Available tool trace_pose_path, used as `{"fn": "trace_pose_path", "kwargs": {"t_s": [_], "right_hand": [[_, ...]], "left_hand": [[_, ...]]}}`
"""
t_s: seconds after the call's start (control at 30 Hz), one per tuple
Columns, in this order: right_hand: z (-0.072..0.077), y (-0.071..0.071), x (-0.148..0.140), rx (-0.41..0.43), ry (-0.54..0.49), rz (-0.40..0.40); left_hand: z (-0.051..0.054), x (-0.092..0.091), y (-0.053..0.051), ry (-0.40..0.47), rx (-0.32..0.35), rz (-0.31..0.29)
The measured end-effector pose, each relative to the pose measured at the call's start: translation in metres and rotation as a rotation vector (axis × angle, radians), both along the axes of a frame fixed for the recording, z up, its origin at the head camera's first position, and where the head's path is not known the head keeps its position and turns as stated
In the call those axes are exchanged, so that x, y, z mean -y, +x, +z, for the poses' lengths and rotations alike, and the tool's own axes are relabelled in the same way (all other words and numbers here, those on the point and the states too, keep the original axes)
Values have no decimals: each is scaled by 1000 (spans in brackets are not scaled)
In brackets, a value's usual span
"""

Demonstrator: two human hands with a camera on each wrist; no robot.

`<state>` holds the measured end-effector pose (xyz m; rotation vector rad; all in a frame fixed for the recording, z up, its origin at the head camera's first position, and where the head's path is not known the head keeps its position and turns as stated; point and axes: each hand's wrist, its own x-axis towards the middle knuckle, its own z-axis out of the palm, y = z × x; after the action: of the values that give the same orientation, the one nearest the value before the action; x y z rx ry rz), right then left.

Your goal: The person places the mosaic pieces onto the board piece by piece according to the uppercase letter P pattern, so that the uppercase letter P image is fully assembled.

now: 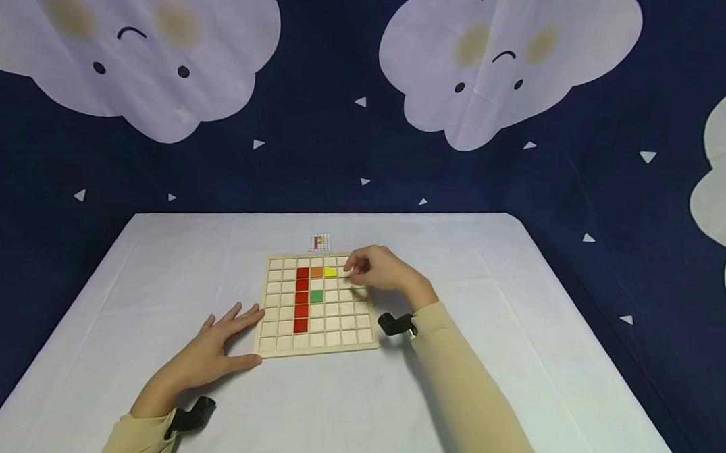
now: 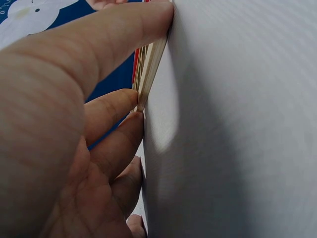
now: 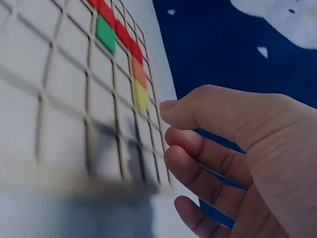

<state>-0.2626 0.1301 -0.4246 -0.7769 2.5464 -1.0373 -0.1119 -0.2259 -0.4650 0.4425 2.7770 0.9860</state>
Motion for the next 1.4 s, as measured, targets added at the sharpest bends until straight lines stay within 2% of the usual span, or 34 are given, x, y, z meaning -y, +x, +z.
{"fn": "trace_pose_path", "kwargs": {"t_s": [0.17,0.37,0.6,0.97,1.2,1.4], "right_hand": [[3,-8,-28,-7,49,-64],[0,-16,-56,14,118,-124],[-5,-19,-78,41,132,-137],[-9,-12,-85,97,169,-143],[-12,-14,-86,61,163,-141],[-13,-15,-86,36,174,-174]], "left_hand": [[-1,1,0,0,10,5],[-4,2,2,4,14,9],[-5,3,3,7,0,9],[-5,3,4,1,-7,6],[-3,1,1,-6,-4,5],[-2,0,0,-11,-1,6]]}}
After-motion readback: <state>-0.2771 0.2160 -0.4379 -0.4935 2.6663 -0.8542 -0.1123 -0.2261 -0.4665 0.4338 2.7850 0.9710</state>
